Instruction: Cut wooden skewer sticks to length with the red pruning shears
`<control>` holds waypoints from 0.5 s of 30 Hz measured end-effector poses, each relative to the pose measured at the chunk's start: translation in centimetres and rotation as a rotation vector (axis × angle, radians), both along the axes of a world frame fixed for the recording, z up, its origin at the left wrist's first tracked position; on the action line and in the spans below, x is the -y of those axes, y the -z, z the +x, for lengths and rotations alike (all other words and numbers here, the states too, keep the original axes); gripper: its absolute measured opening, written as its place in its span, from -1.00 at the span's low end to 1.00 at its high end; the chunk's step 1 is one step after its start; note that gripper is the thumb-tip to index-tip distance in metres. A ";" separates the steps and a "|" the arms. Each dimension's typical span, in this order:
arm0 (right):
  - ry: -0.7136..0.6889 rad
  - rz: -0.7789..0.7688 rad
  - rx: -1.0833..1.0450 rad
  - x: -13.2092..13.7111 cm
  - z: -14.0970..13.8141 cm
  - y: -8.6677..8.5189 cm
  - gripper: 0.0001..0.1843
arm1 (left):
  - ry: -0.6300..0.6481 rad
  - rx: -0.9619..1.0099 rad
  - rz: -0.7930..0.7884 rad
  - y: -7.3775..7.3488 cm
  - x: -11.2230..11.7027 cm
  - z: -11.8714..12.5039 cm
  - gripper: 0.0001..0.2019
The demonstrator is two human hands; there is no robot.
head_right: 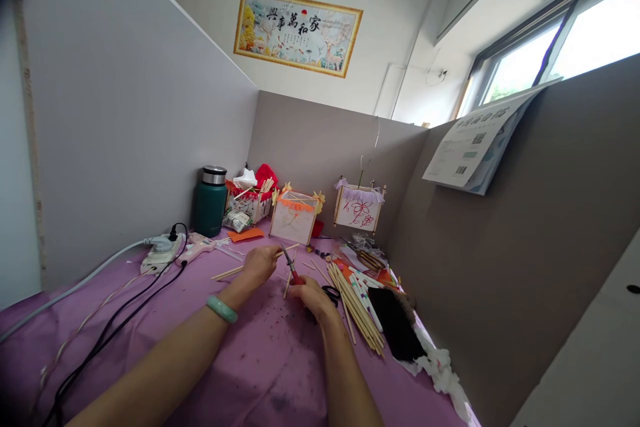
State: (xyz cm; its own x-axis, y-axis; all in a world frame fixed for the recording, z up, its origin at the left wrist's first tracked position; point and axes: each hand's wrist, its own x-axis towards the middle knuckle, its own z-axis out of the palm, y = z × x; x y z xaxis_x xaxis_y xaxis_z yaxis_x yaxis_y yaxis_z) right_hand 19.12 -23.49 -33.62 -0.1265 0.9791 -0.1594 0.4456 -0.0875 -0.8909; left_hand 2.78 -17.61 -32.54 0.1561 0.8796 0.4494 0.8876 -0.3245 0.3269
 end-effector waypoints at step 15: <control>-0.016 0.012 -0.032 1.6 -0.2 -1.5 -0.48 | 0.053 0.004 0.023 -0.4 -0.2 -0.7 -0.70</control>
State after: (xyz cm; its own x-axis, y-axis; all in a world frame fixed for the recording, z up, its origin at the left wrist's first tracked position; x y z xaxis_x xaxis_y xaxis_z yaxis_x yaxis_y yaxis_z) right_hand 18.96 -25.11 -32.17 -0.1469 0.9787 -0.1438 0.4184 -0.0702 -0.9055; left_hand 2.09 -17.42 -32.13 0.2008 0.8595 0.4701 0.8676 -0.3788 0.3221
